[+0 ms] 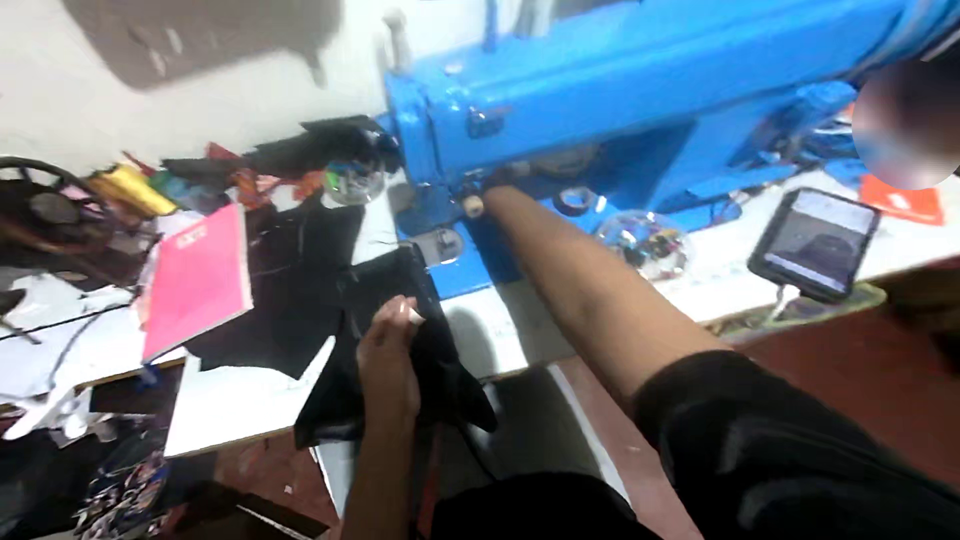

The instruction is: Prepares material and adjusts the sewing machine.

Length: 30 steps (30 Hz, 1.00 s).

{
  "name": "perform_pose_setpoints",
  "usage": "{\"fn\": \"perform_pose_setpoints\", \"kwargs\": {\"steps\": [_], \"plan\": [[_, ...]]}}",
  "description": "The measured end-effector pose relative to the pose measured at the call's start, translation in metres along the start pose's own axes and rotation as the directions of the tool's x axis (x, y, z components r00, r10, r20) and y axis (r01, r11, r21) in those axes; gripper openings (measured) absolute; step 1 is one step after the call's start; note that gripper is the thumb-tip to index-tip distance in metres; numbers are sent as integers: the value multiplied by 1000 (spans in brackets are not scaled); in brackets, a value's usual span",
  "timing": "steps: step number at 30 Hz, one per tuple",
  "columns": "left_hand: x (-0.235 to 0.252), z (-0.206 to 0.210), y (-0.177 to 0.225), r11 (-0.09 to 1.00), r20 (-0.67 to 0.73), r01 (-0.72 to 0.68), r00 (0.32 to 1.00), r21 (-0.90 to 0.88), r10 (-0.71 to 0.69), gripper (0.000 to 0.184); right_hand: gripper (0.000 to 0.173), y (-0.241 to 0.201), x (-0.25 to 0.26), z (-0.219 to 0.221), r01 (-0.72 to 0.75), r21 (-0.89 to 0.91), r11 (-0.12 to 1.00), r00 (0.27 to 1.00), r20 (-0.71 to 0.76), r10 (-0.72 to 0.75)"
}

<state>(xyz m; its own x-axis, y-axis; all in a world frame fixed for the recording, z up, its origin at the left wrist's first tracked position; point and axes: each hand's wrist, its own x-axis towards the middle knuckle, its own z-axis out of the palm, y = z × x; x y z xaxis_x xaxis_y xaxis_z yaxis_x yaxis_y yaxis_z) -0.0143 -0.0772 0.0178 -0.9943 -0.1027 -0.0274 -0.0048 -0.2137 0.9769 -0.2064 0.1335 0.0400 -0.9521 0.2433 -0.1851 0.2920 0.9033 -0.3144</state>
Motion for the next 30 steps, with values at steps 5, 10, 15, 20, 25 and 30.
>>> {"fn": "perform_pose_setpoints", "kwargs": {"steps": [5, 10, 15, 20, 25, 30], "plan": [[3, 3, 16, 980, 11, 188, 982, -61, -188, 21, 47, -3, -49, -29, -74, -3, 997, 996, 45, 74], [5, 7, 25, 950, 25, 269, 963, -156, -268, 19, 60, 22, -30, -43, -91, 3, 996, 990, 108, 90], [11, 12, 23, 944, 84, 249, 968, -217, -236, 20, 40, 43, -66, -62, 82, 109, 991, 975, 195, -102], [36, 14, 19, 933, 182, 299, 947, -201, -264, 27, 67, 84, -96, -55, 0, 129, 992, 1000, 21, -2], [72, 24, 20, 960, 232, 277, 937, -32, -263, 18, 91, 93, -164, -43, 73, 193, 978, 997, 5, -76], [110, 30, 17, 956, 286, 131, 936, 261, -206, 22, 104, 80, -210, -19, 82, 196, 977, 993, 66, -97]]}}
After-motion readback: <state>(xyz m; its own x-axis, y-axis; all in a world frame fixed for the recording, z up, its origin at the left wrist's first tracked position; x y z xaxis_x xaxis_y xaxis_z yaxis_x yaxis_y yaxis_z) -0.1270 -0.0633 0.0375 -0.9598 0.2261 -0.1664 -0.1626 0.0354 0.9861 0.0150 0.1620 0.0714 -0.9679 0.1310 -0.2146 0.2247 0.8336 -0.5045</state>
